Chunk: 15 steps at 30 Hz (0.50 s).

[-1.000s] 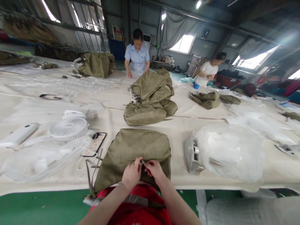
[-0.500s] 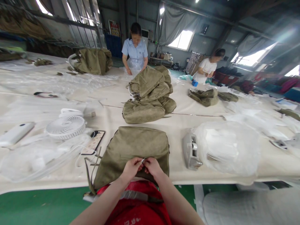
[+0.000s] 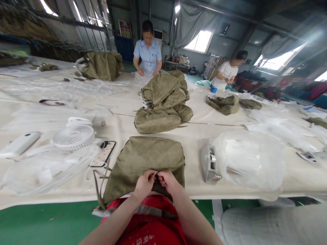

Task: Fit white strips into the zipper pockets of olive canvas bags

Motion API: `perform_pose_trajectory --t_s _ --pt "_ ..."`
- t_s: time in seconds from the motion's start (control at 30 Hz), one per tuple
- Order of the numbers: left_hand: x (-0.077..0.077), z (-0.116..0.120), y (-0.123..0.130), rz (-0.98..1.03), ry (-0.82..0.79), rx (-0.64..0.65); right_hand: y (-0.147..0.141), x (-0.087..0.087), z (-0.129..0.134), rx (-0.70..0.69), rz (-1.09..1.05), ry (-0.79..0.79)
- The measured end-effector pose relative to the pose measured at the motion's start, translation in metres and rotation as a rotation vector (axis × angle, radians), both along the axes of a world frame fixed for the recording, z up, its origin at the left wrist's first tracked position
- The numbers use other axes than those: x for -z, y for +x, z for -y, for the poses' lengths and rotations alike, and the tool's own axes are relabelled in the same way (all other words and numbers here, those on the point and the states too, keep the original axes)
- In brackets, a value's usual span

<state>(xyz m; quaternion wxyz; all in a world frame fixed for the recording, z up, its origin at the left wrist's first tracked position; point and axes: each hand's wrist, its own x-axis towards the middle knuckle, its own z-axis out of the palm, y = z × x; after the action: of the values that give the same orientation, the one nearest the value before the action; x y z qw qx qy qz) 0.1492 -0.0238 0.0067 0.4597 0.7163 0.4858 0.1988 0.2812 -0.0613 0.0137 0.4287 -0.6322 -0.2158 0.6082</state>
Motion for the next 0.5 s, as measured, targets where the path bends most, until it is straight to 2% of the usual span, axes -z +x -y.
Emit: perform_pose_trajectory --t_s 0.17,0.33,0.5 --pt "-0.003 0.003 -0.001 -0.02 0.077 -0.019 -0.001 0.005 0.003 0.084 -0.388 -0.027" --pt "-0.01 0.005 -0.002 -0.165 0.137 -0.142 -0.004 0.01 0.009 0.114 -0.467 0.075" --pt "-0.017 0.003 -0.003 -0.17 0.04 -0.053 -0.004 0.011 0.012 0.076 -0.478 0.153"
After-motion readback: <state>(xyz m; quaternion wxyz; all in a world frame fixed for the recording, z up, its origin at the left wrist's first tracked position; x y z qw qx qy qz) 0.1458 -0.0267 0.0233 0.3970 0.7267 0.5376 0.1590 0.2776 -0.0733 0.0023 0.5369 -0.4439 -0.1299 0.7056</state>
